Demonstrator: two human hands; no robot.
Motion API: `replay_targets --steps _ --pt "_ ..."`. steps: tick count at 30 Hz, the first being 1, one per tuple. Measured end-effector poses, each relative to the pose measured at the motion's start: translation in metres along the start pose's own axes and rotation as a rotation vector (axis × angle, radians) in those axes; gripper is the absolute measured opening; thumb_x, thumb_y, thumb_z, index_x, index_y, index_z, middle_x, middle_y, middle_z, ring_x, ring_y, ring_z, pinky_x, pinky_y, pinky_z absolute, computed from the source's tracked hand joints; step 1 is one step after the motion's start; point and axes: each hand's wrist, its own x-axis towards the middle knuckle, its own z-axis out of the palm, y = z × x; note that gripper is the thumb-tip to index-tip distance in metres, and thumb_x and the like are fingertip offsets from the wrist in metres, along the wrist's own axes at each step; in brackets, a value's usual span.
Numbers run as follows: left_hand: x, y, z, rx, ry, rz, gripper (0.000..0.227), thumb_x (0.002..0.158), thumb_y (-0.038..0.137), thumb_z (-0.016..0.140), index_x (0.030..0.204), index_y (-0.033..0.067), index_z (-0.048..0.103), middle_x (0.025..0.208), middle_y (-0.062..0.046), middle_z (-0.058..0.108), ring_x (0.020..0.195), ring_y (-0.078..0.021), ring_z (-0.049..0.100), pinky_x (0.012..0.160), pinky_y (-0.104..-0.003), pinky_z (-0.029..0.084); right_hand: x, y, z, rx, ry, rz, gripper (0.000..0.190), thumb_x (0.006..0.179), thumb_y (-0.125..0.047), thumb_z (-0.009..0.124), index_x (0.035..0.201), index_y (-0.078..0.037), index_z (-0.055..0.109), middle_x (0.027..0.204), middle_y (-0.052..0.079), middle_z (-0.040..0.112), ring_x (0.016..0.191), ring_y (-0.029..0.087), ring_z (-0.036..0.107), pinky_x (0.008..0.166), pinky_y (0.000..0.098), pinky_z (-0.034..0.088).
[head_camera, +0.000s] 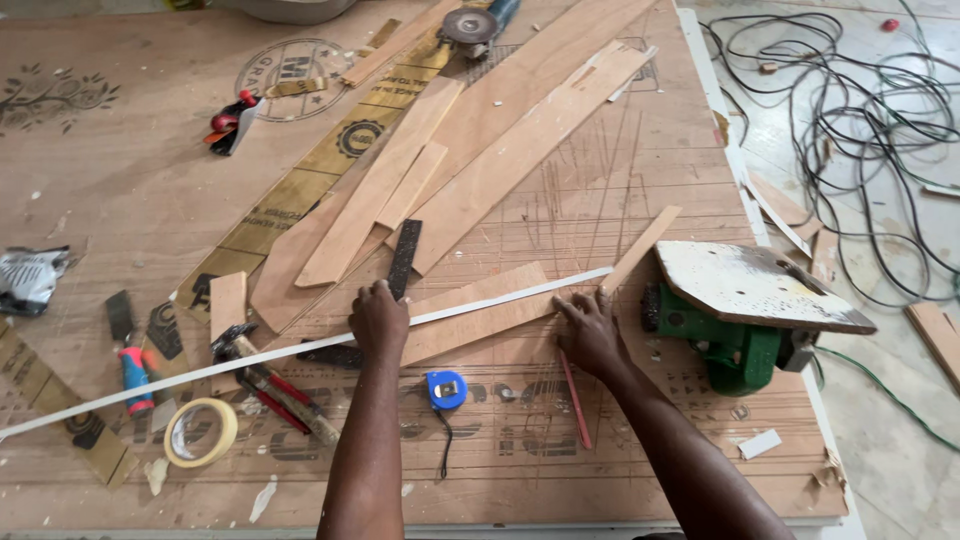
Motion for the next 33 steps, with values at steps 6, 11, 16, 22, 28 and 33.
replay_targets --steps 6,11,16,22,28,33 --pt "0.04 -0.017 0.027 -0.145 -0.222 -0.126 0.048 0.086 0.04 0.079 0.116 0.0028 0.072 0.117 -0.022 0.074 0.112 -0.0377 0.071 0.099 -0.048 0.057 0.002 -0.002 -0.007 0.001 -0.101 0.104 0.085 0.077 -0.04 0.086 0.15 -0.033 0.044 0.155 0.012 0.038 0.15 0.049 0.016 0.12 0.0583 0.026" --pt "0.09 -0.044 0.049 -0.454 0.171 -0.155 0.053 0.083 0.028 0.077 0.111 -0.0107 0.055 0.111 -0.033 0.065 0.107 -0.0483 0.064 0.092 -0.052 0.052 0.003 0.011 0.009 -0.041 -0.046 0.041 0.088 0.075 -0.039 0.086 0.152 -0.031 0.044 0.152 0.012 0.042 0.149 0.046 0.021 0.124 0.0568 0.02" --pt "0.104 -0.07 -0.003 -0.712 0.372 -0.029 0.051 0.096 0.02 0.072 0.124 -0.0091 0.042 0.121 -0.031 0.06 0.111 -0.0458 0.063 0.095 -0.053 0.05 -0.008 0.014 0.019 -0.105 0.067 -0.14 0.084 0.076 -0.037 0.083 0.149 -0.015 0.048 0.146 0.018 0.047 0.145 0.037 0.031 0.127 0.0575 0.013" --pt "0.11 -0.071 -0.068 -1.093 0.633 0.065 0.042 0.106 0.011 0.064 0.134 -0.0085 0.039 0.135 -0.026 0.053 0.122 -0.0314 0.065 0.104 -0.04 0.058 -0.084 -0.003 -0.011 -0.204 -0.029 -0.257 0.074 0.083 -0.039 0.077 0.14 -0.003 0.048 0.144 0.018 0.048 0.145 0.041 0.03 0.125 0.0521 0.021" --pt "0.066 -0.017 -0.135 -1.235 0.67 0.309 0.042 0.108 0.008 0.059 0.142 -0.0056 0.04 0.128 -0.019 0.06 0.118 -0.0241 0.069 0.103 -0.033 0.06 -0.108 -0.024 -0.045 -0.116 -0.099 -0.072 0.075 0.084 -0.045 0.075 0.145 -0.011 0.048 0.153 0.017 0.041 0.147 0.042 0.027 0.116 0.0509 0.035" --pt "0.017 0.062 -0.146 -1.529 0.239 0.423 0.046 0.102 0.026 0.077 0.133 -0.0011 0.058 0.112 -0.007 0.065 0.096 -0.0163 0.06 0.079 -0.026 0.053 -0.086 -0.063 -0.085 0.648 0.076 0.145 0.082 0.082 -0.04 0.079 0.149 -0.01 0.043 0.157 0.016 0.042 0.144 0.035 0.041 0.111 0.0562 0.04"
